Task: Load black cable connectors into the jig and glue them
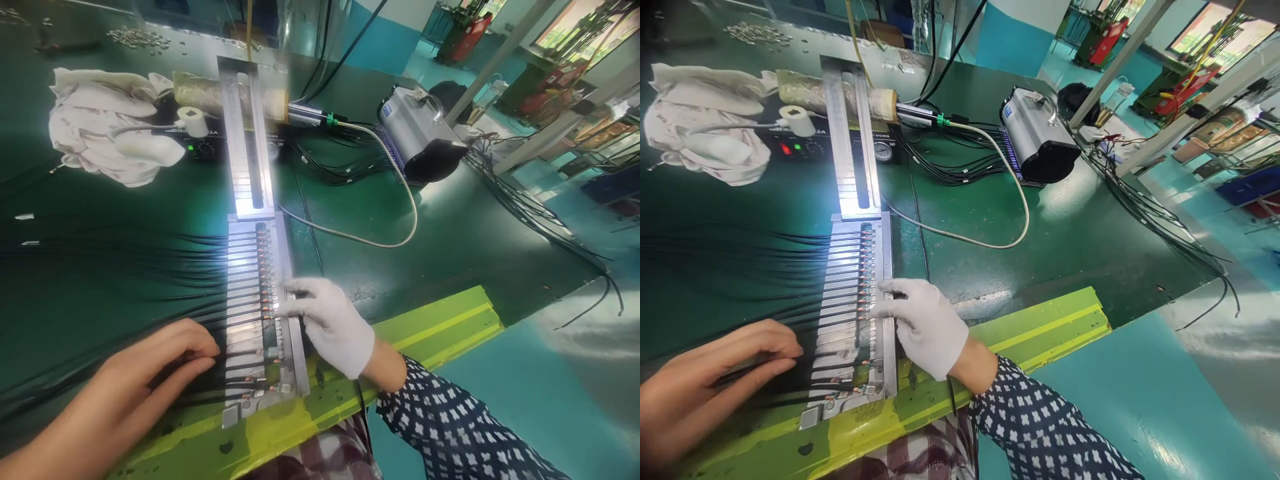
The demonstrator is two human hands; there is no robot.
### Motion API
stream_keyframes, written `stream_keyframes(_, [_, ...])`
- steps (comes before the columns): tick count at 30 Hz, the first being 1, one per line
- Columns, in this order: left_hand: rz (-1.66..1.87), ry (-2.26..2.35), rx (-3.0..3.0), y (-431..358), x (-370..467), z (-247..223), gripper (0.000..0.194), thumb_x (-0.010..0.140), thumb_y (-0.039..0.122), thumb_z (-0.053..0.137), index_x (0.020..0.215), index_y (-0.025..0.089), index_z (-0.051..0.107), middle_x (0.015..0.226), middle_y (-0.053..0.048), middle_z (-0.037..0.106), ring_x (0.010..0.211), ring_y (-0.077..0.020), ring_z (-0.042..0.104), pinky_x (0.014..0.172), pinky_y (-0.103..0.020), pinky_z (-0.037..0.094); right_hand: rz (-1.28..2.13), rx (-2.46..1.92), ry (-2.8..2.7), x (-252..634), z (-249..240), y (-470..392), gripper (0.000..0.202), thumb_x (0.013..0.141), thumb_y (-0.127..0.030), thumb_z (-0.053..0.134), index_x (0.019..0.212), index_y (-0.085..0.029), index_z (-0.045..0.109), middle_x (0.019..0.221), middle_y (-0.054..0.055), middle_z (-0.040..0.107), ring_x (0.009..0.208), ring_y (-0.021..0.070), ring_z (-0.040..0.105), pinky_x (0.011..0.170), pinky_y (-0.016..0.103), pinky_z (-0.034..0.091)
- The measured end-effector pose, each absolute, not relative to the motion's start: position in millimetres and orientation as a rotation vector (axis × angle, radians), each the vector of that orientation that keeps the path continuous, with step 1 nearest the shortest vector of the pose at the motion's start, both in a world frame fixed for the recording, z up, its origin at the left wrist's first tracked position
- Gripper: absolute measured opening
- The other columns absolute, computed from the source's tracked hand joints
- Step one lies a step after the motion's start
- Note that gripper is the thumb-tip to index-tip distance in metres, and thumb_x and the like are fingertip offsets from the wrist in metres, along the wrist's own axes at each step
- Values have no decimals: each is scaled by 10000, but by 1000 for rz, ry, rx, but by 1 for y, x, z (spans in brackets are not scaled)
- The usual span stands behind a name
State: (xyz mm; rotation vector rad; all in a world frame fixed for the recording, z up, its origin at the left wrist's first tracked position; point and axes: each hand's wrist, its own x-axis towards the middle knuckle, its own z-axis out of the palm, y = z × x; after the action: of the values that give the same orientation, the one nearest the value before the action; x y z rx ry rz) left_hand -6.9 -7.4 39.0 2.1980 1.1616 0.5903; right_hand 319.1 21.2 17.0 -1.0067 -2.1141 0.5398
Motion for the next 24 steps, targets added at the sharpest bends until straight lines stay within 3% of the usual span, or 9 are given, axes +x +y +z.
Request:
stream_keyframes(3, [677,1146,2351,-6,-10,40,207,1098,347,578,1225,359,741,1096,9,778,950,-167,757,851,-193,584,556,-1052,-2028,320,19,21,471,888,61,559,1085,-249,854,1367,86,794,1277,219,764,1116,431,650])
stream_keyframes(7, [542,996,2499,6,-18,39,446,1125,245,472,1488,423,662,1135,22,768,963,-109,760,858,-118,543,601,-1121,-2028,318,23,21,456,899,60,565,1071,-238,865,1372,97,789,1270,231,770,1093,433,670])
stream_keyframes(14, [417,1063,2279,10,-2,53,498,1140,194,386,1403,411,749,1104,-5,775,926,-110,739,870,-139,516,641,-1184,-2042,317,28,20,457,898,54,591,1063,-268,870,1355,69,798,1263,235,775,1090,435,675])
stream_keyframes(21, [501,1012,2313,15,2,45,511,1150,167,368,1444,411,708,1105,15,738,931,-96,714,894,-133,486,514,-1084,-2152,317,31,20,455,890,38,600,1097,-269,863,1404,74,781,1287,256,747,1069,422,658])
stream_keyframes(24, [546,971,2540,11,-11,24,587,1090,144,432,1542,446,652,1164,-15,733,979,-147,709,891,-184,514,469,-942,-2316,317,33,25,396,875,-11,668,1091,-283,858,1395,67,786,1139,261,763,969,412,665])
